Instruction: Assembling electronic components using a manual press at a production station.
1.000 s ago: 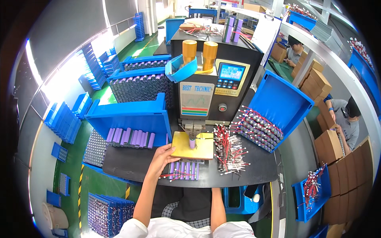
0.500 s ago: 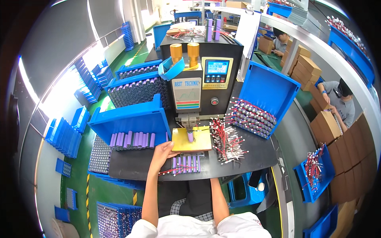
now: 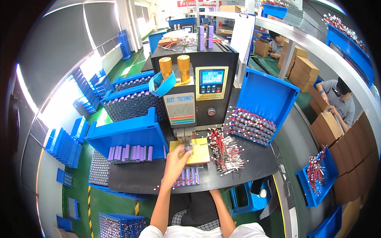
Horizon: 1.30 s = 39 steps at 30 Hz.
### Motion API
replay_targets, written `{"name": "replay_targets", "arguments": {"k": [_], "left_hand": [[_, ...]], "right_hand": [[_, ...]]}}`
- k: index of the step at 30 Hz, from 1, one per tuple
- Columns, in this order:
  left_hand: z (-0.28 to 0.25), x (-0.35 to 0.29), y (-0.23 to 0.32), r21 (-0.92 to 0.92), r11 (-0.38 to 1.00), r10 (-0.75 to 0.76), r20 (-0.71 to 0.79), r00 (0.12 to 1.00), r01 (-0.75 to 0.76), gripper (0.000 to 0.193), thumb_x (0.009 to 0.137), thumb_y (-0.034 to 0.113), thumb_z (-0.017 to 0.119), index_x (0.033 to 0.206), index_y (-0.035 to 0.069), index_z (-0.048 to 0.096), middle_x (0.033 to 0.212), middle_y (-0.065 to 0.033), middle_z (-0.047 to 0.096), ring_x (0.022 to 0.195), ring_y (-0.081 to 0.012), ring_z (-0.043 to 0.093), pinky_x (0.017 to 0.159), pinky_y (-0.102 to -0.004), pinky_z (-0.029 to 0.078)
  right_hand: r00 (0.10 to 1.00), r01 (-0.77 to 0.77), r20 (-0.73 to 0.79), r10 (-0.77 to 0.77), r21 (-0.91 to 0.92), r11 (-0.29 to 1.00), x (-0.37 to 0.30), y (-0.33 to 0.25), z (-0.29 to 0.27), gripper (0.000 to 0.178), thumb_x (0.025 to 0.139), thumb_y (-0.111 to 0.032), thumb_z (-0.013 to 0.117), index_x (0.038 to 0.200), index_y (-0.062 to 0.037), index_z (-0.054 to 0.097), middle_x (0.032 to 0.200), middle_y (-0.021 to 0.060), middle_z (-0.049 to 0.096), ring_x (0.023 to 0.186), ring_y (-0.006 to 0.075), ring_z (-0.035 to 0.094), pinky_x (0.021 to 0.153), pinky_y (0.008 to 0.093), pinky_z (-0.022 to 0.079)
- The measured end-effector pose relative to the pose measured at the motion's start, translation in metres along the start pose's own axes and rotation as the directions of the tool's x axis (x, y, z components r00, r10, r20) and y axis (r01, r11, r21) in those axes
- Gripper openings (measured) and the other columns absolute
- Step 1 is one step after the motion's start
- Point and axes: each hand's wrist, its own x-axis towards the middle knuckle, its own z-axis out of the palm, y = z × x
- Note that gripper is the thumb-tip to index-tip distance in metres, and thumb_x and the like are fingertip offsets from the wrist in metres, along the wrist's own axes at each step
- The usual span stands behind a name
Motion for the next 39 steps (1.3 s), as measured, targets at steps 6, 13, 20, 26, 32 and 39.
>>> {"name": "replay_targets", "arguments": {"k": [6, 13, 20, 26, 32, 39], "left_hand": [[-0.008, -0.036, 0.012, -0.506, 0.801, -0.185, 0.299, 0.936, 0.32, 0.034, 0.086, 0.005, 0.069, 0.116, -0.003, 0.057, 0.096, -0.0082, 0.068, 0.086, -0.0111, 0.065, 0.073, -0.025, 0.052], [0.021, -0.072, 0.039, -0.201, 0.977, -0.075, 0.015, 0.997, 0.076, 0.028, 0.077, 0.004, 0.077, 0.101, 0.001, 0.064, 0.094, -0.0067, 0.066, 0.089, -0.0146, 0.065, 0.073, -0.0276, 0.053], [0.024, -0.083, 0.013, 0.321, 0.903, 0.332, -0.1, 0.938, -0.285, 0.026, 0.074, 0.005, 0.075, 0.098, 0.005, 0.066, 0.1, -0.0122, 0.061, 0.088, -0.03, 0.061, 0.072, -0.039, 0.052], [0.023, -0.083, 0.004, 0.357, 0.855, 0.444, -0.126, 0.887, -0.377, 0.025, 0.07, 0.002, 0.076, 0.093, 0.003, 0.066, 0.099, -0.0119, 0.061, 0.086, -0.0291, 0.062, 0.07, -0.0373, 0.052], [0.022, -0.085, 0.0, 0.447, 0.683, 0.693, -0.147, 0.706, -0.578, 0.026, 0.065, -0.003, 0.081, 0.086, 0.003, 0.066, 0.1, -0.0111, 0.061, 0.086, -0.0277, 0.064, 0.069, -0.0342, 0.054], [0.016, -0.083, 0.011, 0.325, 0.804, 0.591, -0.35, 0.727, -0.497, 0.033, 0.066, -0.007, 0.079, 0.093, 0.004, 0.061, 0.102, -0.0126, 0.061, 0.089, -0.0295, 0.064, 0.074, -0.0377, 0.054]], "right_hand": [[0.99, 0.075, 0.118, 0.075, -0.899, 0.431, -0.104, -0.151, 0.029, 0.034, 0.086, -0.022, 0.064, 0.112, -0.0006, 0.064, 0.106, 0.0251, 0.063, 0.1, 0.0424, 0.058, 0.09, 0.0414, 0.047], [0.994, 0.009, -0.078, -0.074, -0.622, 0.783, -0.066, -0.267, 0.058, 0.014, 0.087, -0.008, 0.061, 0.09, 0.0021, 0.07, 0.086, 0.008, 0.07, 0.078, 0.012, 0.064, 0.07, 0.0254, 0.049], [0.967, 0.235, 0.073, -0.244, -0.622, 0.747, -0.035, -0.275, 0.09, 0.012, 0.085, -0.003, 0.061, 0.093, 0.0027, 0.069, 0.087, 0.009, 0.069, 0.078, 0.0122, 0.063, 0.072, 0.0247, 0.048], [0.988, 0.127, 0.127, -0.084, -0.382, 0.916, -0.036, -0.281, 0.096, 0.015, 0.084, -0.001, 0.063, 0.098, 0.0024, 0.069, 0.09, 0.0071, 0.068, 0.081, 0.0125, 0.063, 0.074, 0.0251, 0.049], [0.952, 0.29, 0.229, -0.202, -0.469, 0.834, -0.029, -0.266, 0.098, 0.018, 0.087, -0.002, 0.061, 0.103, 0.0019, 0.069, 0.099, 0.0091, 0.069, 0.087, 0.0132, 0.064, 0.074, 0.0255, 0.052], [0.984, 0.008, 0.169, 0.059, -0.371, 0.928, -0.039, -0.282, 0.117, 0.018, 0.086, -0.005, 0.065, 0.102, 0.0019, 0.07, 0.1, 0.0094, 0.071, 0.085, 0.0128, 0.066, 0.072, 0.0261, 0.055]]}}
